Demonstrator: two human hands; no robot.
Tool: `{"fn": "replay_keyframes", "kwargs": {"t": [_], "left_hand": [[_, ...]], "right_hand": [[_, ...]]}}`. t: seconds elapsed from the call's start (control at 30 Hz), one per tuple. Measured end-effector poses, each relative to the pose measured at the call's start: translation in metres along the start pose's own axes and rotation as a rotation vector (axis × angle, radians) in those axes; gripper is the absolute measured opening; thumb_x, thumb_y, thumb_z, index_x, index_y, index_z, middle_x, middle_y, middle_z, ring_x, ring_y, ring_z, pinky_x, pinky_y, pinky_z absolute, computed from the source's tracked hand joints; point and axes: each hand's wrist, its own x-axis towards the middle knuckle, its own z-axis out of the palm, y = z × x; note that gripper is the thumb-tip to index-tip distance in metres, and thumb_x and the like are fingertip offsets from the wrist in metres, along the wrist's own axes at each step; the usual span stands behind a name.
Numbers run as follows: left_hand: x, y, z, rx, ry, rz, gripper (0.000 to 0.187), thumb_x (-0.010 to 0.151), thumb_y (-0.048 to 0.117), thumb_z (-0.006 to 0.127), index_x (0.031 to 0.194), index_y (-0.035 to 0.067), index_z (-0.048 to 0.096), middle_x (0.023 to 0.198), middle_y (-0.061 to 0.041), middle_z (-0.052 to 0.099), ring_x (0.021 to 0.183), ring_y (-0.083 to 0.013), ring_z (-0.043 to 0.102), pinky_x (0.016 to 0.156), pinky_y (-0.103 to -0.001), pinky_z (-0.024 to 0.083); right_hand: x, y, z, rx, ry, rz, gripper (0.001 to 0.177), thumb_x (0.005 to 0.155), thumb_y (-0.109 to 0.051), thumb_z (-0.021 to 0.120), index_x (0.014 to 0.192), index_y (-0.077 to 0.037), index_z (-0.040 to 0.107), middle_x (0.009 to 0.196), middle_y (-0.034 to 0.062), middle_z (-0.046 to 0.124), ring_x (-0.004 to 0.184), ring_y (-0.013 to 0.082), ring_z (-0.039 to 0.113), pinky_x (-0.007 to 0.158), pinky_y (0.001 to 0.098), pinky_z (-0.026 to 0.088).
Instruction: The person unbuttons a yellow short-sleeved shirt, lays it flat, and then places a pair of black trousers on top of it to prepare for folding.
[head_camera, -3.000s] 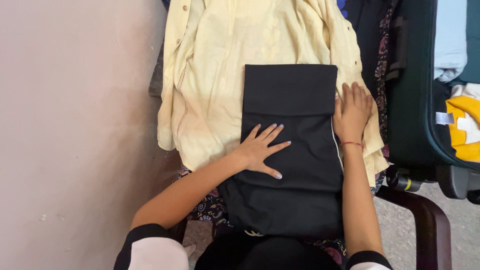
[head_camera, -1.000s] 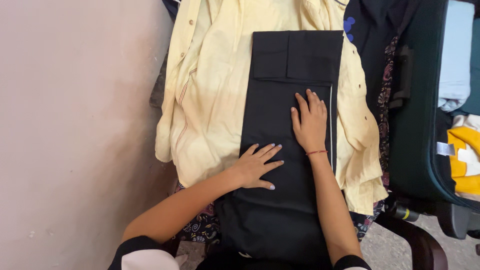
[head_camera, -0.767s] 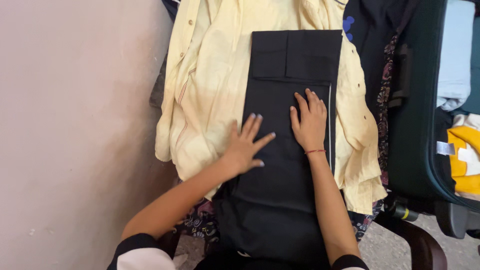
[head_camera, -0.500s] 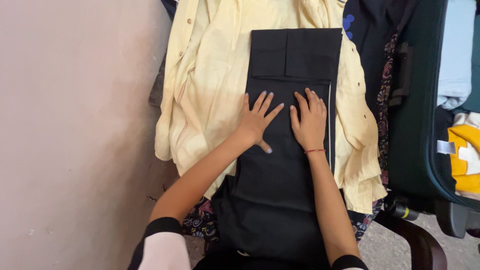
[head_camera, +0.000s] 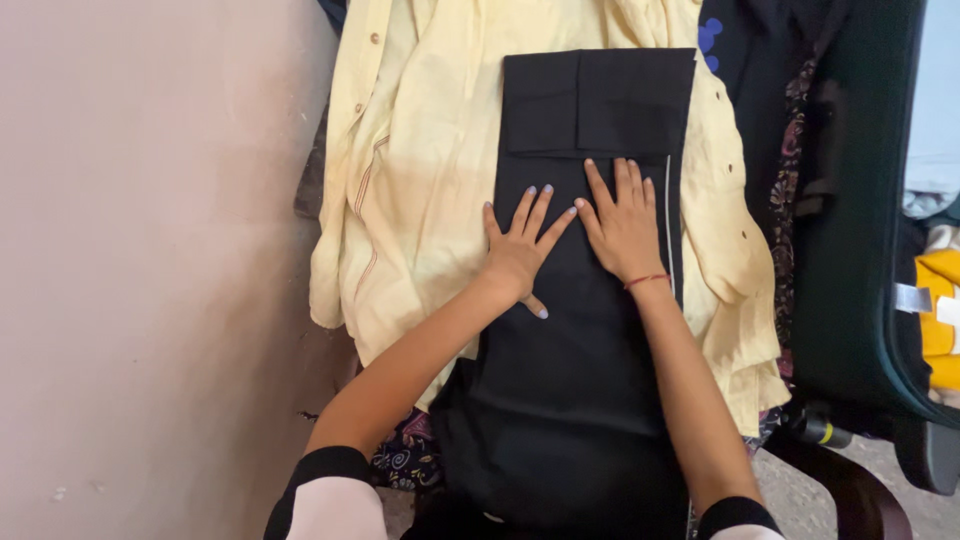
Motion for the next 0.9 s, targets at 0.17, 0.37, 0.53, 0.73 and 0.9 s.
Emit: {"fn": "replay_keyframes", "kwargs": {"t": [0.17, 0.37, 0.53, 0.73, 0.9], "left_hand": [[0.001, 0.001, -0.002, 0.006, -0.034, -0.008, 0.168, 0.042, 0.067, 0.095, 0.164, 0.028, -0.014, 0.170, -0.018, -0.019, 0.157, -0.0376, -0.016, 0.110, -0.083, 0.009], [0.003, -0.001, -0.004, -0.034, -0.052, -0.006, 0.168, 0.042, 0.065, 0.096, 0.163, 0.029, -0.014, 0.170, -0.017, -0.022, 0.157, -0.0376, -0.018, 0.110, -0.084, 0.007], [0.004, -0.004, -0.009, -0.086, -0.071, 0.005, 0.170, 0.040, 0.060, 0.099, 0.163, 0.030, -0.014, 0.170, -0.017, -0.024, 0.157, -0.0378, -0.020, 0.109, -0.085, 0.005], [0.010, -0.008, -0.013, -0.138, -0.109, 0.027, 0.172, 0.038, 0.058, 0.101, 0.163, 0.031, -0.014, 0.168, -0.018, -0.027, 0.155, -0.0399, -0.023, 0.108, -0.086, 0.002], [0.011, -0.012, 0.002, -0.181, -0.011, 0.056, 0.170, 0.037, 0.066, 0.097, 0.164, 0.030, -0.010, 0.169, -0.019, -0.023, 0.156, -0.0403, -0.021, 0.107, -0.087, 0.000]], "right_hand": [[0.023, 0.013, 0.014, 0.016, -0.024, -0.011, 0.061, 0.109, -0.046, 0.045, 0.157, -0.009, 0.046, 0.157, 0.0307, 0.039, 0.150, 0.0466, 0.028, 0.121, 0.0627, 0.014], [0.091, 0.004, 0.022, -0.046, -0.083, 0.137, 0.062, 0.109, -0.051, 0.045, 0.152, -0.007, 0.049, 0.156, 0.0290, 0.038, 0.153, 0.0453, 0.028, 0.119, 0.0735, 0.002], [0.163, 0.003, -0.002, 0.037, 0.235, 0.039, 0.069, 0.111, -0.040, 0.056, 0.168, -0.014, 0.025, 0.172, 0.0257, 0.012, 0.157, 0.0492, 0.020, 0.119, 0.0691, 0.023], [0.167, 0.019, -0.005, -0.008, 0.143, 0.017, 0.067, 0.108, -0.036, 0.058, 0.165, -0.013, 0.032, 0.168, 0.0245, 0.025, 0.155, 0.0451, 0.026, 0.121, 0.0645, 0.022], [0.096, 0.019, 0.027, -0.175, 0.175, -0.082, 0.051, 0.110, -0.031, 0.053, 0.158, -0.013, 0.050, 0.165, 0.0242, 0.037, 0.154, 0.0412, 0.030, 0.124, 0.0622, 0.017]]}}
